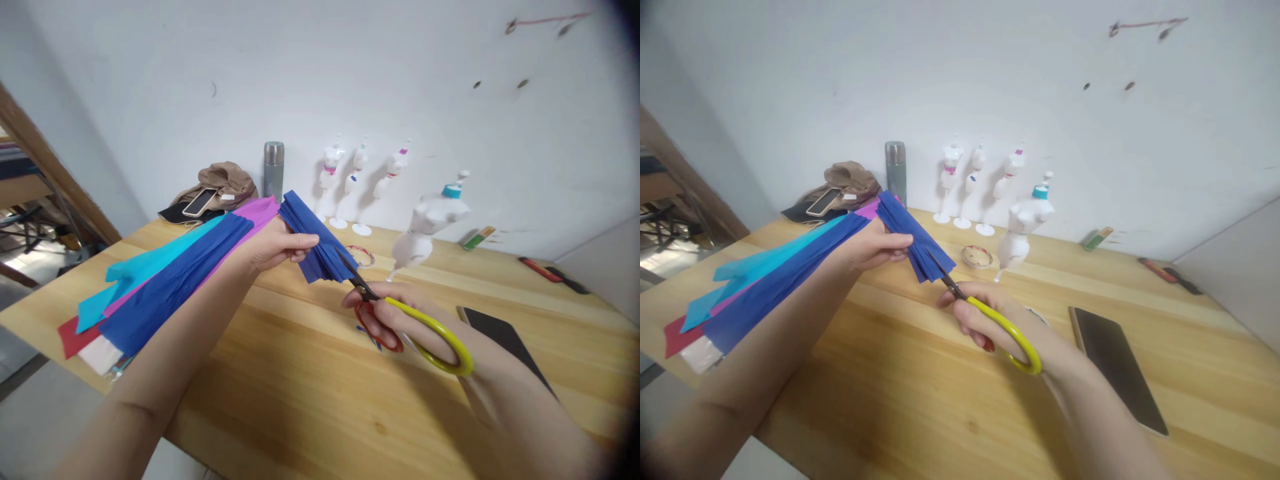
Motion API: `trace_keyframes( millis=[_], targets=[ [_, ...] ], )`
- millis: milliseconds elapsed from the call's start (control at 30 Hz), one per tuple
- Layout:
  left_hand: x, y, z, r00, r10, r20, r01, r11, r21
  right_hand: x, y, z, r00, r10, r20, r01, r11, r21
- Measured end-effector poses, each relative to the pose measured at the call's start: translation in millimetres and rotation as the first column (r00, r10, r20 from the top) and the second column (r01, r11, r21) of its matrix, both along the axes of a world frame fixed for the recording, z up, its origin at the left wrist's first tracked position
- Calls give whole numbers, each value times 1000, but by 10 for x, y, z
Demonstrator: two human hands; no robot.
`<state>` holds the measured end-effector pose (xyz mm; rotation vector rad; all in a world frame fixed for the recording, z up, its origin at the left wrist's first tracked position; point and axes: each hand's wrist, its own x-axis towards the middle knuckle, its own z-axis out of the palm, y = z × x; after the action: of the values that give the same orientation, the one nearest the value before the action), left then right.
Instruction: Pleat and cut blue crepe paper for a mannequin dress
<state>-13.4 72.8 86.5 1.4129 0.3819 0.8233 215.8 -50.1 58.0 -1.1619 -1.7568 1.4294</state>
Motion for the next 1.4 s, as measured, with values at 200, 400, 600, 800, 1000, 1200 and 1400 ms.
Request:
trace_keyframes(
  millis=[200,400,600,800,1000,1200,1400],
  targets=[
    [-35,44,-26,1000,20,-12,-21,998,-54,62,-2,50,1000,18,11,-17,999,-34],
    [-52,41,28,997,71,-10,-71,994,-88,74,13,26,998,24,50,-21,998,-61],
    [-122,73,33,995,99,-13,-99,992,-71,146,-34,193,973,117,199,-103,991,-83],
    [-159,78,43,988,-42,-149,40,999,-14,260,23,218,896,316,312,-317,947,-47],
    [-146,1,123,929,-68,-365,120,985,121,137,19,136,997,41,58,-44,998,46],
    [-96,1,82,952,-48,-302,90,988,128,-33,26,136,994,-104,-44,104,995,5],
    [-61,6,66,958,30,-285,-2,995,97,-91,64,73,973,-230,15,230,973,0]
  ],
)
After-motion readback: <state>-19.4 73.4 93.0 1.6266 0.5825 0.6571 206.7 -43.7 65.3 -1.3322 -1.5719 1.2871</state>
